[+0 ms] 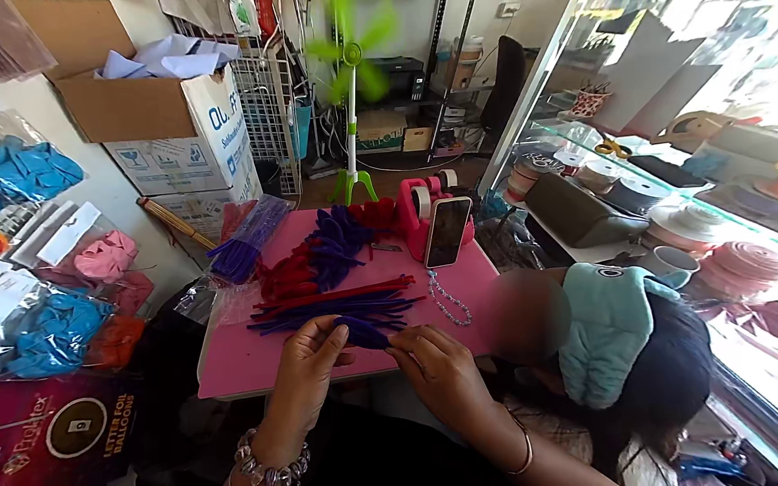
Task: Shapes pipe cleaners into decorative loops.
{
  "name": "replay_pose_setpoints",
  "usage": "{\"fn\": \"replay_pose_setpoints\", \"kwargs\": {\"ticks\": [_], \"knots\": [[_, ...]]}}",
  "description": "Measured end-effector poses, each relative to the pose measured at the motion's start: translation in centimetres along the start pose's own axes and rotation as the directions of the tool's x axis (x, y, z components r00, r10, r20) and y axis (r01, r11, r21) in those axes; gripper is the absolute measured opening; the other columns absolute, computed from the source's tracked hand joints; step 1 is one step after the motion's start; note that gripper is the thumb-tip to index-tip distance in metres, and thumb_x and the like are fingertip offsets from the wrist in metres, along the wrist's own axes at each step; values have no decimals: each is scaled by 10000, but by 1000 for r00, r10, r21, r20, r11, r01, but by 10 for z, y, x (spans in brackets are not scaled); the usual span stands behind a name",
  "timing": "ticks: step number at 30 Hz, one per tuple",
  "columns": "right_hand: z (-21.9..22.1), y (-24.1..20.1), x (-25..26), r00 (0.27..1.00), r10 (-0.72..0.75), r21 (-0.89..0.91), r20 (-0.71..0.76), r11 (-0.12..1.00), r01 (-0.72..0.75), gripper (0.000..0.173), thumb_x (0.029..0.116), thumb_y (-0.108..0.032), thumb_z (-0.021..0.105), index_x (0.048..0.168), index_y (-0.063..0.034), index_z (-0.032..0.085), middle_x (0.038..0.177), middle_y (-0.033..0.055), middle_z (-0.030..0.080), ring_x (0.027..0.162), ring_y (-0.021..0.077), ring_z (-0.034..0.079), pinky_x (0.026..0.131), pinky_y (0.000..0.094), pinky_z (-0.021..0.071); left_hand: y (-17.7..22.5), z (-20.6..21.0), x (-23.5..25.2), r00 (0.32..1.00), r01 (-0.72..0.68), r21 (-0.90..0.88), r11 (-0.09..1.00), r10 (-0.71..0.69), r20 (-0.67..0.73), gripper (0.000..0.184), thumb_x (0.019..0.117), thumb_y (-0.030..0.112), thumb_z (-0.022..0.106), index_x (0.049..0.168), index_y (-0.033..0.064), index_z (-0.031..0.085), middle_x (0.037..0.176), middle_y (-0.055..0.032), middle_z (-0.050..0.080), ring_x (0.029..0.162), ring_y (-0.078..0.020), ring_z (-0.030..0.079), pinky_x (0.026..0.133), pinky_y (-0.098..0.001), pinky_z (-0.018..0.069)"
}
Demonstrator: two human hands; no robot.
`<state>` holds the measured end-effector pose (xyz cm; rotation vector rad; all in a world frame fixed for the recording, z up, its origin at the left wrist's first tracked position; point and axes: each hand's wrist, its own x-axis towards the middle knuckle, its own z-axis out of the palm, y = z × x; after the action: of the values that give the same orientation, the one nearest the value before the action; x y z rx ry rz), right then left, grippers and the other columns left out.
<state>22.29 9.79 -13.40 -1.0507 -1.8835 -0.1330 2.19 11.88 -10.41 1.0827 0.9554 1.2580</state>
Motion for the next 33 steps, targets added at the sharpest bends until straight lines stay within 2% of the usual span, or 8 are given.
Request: {"fn": "replay_pose_setpoints", "kwargs": {"ticks": [7,11,16,19,21,25,33], "knots": [[9,-4,-3,999,-13,-53,-40,999,11,149,987,-203,643,963,-106,753,936,19,745,891,122,701,802,229,562,-11,14,-1,989,-42,-93,995,29,-146,119,990,-40,505,1033,-7,611,855,-58,725,699,-127,724,652,-270,629],[14,-5,-3,998,-43,-103,-49,994,38,152,991,-189,631,953,-103,751,915,19,738,865,137,692,779,237,559,-15,17,4,979,-63,-43,997,53,-198,122,975,-47,496,994,-5,610,800,-42,709,658,-110,705,630,-254,615],[16,-5,-5,997,-59,-118,-56,992,52,151,990,-181,632,954,-98,753,904,20,736,852,142,690,765,237,558,-17,16,4,976,-94,70,993,106,-192,118,981,-17,492,996,12,606,783,-7,694,622,-72,677,584,-216,589],[16,-4,-5,997,-53,-116,-62,992,45,146,988,-175,632,949,-100,751,906,17,734,849,137,686,764,230,556,-17,14,3,988,-48,19,999,50,-148,129,1025,15,503,1104,-7,602,898,-51,710,722,-111,715,630,-252,615],[17,-2,-5,996,-51,-124,-68,991,42,142,987,-174,634,949,-102,750,909,18,733,846,137,684,753,232,555,-17,13,2,992,-2,-50,999,-4,-128,121,1031,19,522,1128,-10,586,944,-79,713,769,-141,732,667,-283,632],[18,-1,-6,995,-75,-149,-73,987,63,139,989,-174,632,951,-103,745,901,19,731,840,145,682,743,242,551,-15,14,1,986,66,-127,990,-84,-144,77,1012,-10,551,1072,-6,599,910,-81,720,748,-150,731,674,-291,634],[24,-1,-6,992,-93,-135,-82,987,82,139,989,-174,633,943,-103,743,887,13,725,844,143,679,773,238,551,-7,13,3,973,117,-177,977,-148,-175,121,1044,27,502,1009,2,615,818,-79,724,659,-131,713,592,-263,609]]}}
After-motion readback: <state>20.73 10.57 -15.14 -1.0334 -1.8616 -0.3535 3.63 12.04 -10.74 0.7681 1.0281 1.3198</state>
